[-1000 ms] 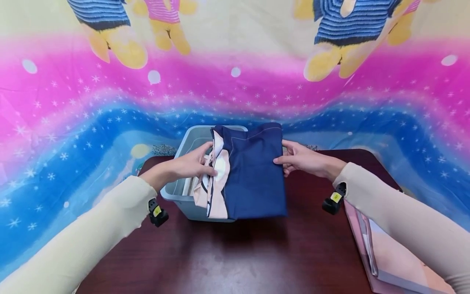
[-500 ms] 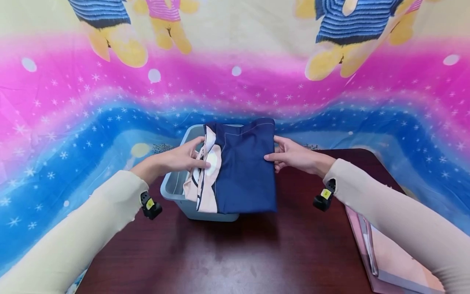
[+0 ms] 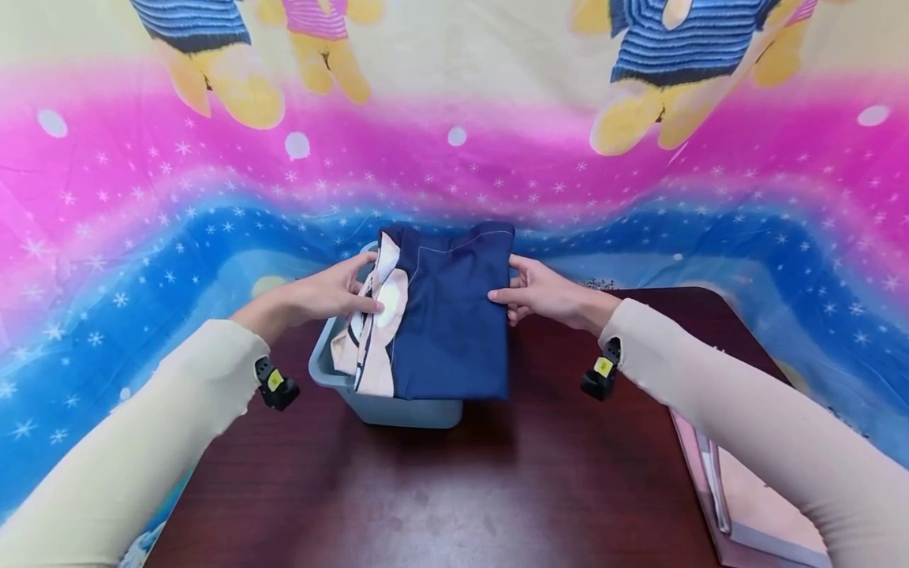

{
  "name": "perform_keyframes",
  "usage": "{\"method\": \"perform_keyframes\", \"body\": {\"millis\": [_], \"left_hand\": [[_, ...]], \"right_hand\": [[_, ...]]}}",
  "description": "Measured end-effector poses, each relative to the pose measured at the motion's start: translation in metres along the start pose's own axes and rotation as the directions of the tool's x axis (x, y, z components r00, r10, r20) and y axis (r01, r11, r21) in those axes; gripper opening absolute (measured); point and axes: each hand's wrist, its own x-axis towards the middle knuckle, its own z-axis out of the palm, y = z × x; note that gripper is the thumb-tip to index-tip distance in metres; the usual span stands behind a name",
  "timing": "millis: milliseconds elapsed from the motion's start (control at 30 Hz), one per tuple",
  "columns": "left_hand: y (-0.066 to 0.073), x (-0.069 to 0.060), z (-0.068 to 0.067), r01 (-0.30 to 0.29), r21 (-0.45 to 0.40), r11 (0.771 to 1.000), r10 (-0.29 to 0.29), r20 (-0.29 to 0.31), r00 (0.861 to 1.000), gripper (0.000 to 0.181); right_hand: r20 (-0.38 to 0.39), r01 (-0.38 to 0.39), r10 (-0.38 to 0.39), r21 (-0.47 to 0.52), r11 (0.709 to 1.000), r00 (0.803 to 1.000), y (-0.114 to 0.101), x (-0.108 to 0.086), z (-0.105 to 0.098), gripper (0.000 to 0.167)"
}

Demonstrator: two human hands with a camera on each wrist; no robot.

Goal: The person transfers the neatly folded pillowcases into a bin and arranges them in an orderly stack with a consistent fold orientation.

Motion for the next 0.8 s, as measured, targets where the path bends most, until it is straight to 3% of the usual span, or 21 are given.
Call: {"method": "perform_keyframes", "body": {"millis": [200,467,800], "left_hand": [[-0.001,0.000,-0.010,0.012,0.055,0.998,-0.011,-0.006,1.000,0.088],[0.002,0.001,-0.025,0.017,0.030,0.999,-0.017,0.004,1.000,0.081],[0.000,0.005,-0.034,0.039,0.069,0.997,-0.035,-0.063,0.997,0.080]], "right_hand": [[-0.005,-0.004,0.004,0.014,1.000,1.000,-0.003,0.010,0.007,0.048],[-0.063,-0.018,0.020,0.021,1.000,0.998,-0.012,0.022,0.013,0.039],[-0.100,-0.015,0.018,0.032,0.999,0.995,-0.018,0.035,0.018,0.051]]}}
